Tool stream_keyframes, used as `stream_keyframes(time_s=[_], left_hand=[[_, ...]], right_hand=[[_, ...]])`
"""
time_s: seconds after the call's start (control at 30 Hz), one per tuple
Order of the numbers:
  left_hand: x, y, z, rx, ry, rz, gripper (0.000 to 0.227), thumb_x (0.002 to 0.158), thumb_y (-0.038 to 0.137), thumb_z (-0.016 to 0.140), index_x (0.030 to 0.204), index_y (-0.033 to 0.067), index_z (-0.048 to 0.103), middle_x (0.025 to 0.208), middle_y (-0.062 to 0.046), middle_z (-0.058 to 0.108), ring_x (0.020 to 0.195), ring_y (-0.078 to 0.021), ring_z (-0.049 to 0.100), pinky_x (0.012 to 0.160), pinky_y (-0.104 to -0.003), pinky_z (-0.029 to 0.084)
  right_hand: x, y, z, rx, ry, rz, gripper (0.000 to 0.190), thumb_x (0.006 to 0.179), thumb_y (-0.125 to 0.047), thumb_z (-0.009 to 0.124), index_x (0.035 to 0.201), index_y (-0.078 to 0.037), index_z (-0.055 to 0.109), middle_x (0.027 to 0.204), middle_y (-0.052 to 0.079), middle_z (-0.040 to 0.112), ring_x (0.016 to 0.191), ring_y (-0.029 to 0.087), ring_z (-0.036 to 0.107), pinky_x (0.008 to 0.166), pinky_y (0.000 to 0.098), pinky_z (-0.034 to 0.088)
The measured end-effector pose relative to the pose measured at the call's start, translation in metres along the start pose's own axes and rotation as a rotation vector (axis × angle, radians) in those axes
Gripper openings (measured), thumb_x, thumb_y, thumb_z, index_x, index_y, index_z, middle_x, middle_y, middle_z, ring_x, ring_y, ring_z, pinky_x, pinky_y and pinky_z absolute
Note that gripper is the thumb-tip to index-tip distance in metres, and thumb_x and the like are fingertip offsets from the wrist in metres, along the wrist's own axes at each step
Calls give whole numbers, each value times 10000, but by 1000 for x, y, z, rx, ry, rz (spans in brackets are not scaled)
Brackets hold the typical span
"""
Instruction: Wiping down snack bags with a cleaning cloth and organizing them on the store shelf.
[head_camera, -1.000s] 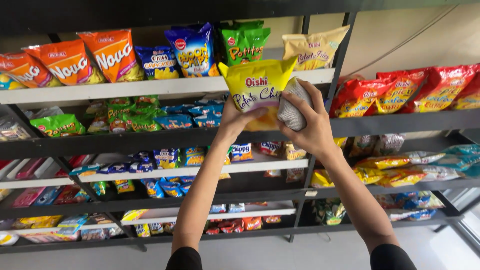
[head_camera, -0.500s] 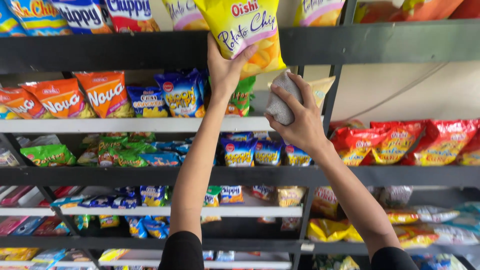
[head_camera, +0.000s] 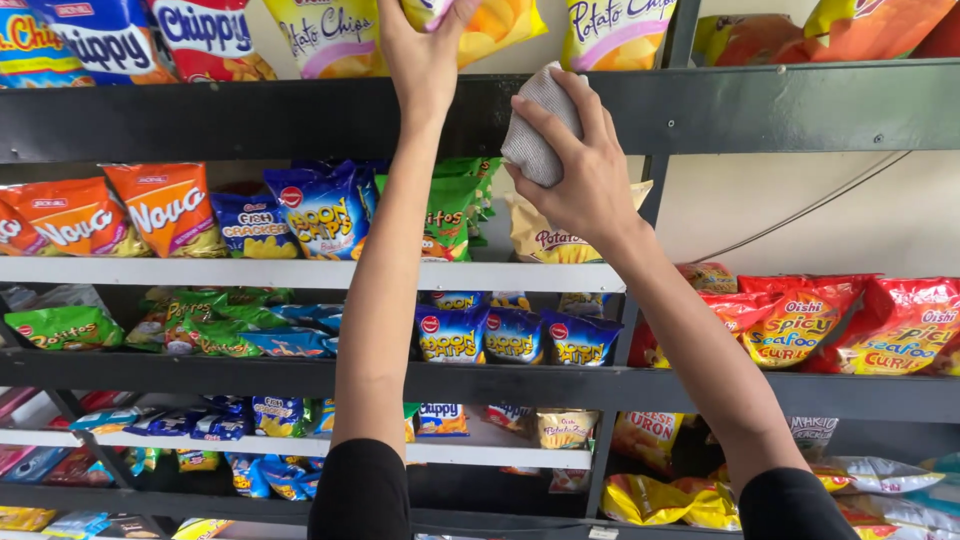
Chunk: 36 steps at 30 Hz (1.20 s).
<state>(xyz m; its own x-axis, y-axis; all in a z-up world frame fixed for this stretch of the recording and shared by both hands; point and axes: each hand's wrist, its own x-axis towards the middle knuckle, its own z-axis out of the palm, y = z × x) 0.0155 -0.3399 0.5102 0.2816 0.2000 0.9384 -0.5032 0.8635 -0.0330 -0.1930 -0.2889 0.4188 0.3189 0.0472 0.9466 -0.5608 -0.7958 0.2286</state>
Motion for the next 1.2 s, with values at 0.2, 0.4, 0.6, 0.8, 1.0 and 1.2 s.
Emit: stream_keyframes(time_s=[0.2, 0.4, 0.6, 0.8, 1.0, 1.2], left_hand=[[-6, -36, 16, 134, 48, 18, 646, 845, 315, 922, 1300, 97, 518, 1170, -102, 614, 1040, -287, 664, 951, -389, 541], [10, -38, 33, 167, 90, 40, 402, 772, 179, 882, 1019, 44, 595, 856, -90, 717, 671, -192, 693, 659, -323, 592], [1, -57, 31, 136, -51, -34, 526, 845, 368, 873, 1183, 124, 552, 920, -68, 740, 709, -180, 722, 630, -304, 591], [0, -91, 40, 232, -237, -100, 572, 954, 508, 698, 1218, 82, 422, 809, -52, 758, 629, -132, 777, 502, -280, 585], [-8, -107, 49, 599, -381, -132, 641, 1013, 534, 637, 1402, 99, 372, 993, -129, 753, 865, -322, 687, 695, -469, 575], [-9, -97, 55, 621, -467, -153, 646, 855, 350, 871, 1103, -20, 403, 777, -137, 749, 548, -250, 745, 447, -358, 570]], right_hand=[[-6, 20, -2, 41, -20, 1, 656, 812, -188, 877, 1422, -147, 639, 1530, 180, 378, 1334, 431, 530, 1072, 521, 528], [-12, 32, -1, 61, -1, 24, 643, 793, -182, 880, 1396, -156, 659, 1512, 165, 403, 1299, 404, 567, 1016, 483, 568], [-5, 44, -4, 13, 4, 3, 692, 783, -174, 888, 1432, -176, 647, 1534, 168, 386, 1322, 422, 544, 1046, 506, 560], [7, 54, -8, -95, 42, -5, 661, 778, -183, 878, 1406, -181, 672, 1519, 161, 410, 1283, 417, 550, 1032, 496, 562], [2, 71, -7, -154, 9, -21, 687, 782, -198, 886, 1429, -196, 656, 1524, 164, 395, 1293, 444, 535, 987, 545, 594], [0, 73, -15, -173, 0, 18, 671, 771, -199, 869, 1412, -187, 669, 1524, 170, 406, 1314, 435, 523, 1033, 525, 557]])
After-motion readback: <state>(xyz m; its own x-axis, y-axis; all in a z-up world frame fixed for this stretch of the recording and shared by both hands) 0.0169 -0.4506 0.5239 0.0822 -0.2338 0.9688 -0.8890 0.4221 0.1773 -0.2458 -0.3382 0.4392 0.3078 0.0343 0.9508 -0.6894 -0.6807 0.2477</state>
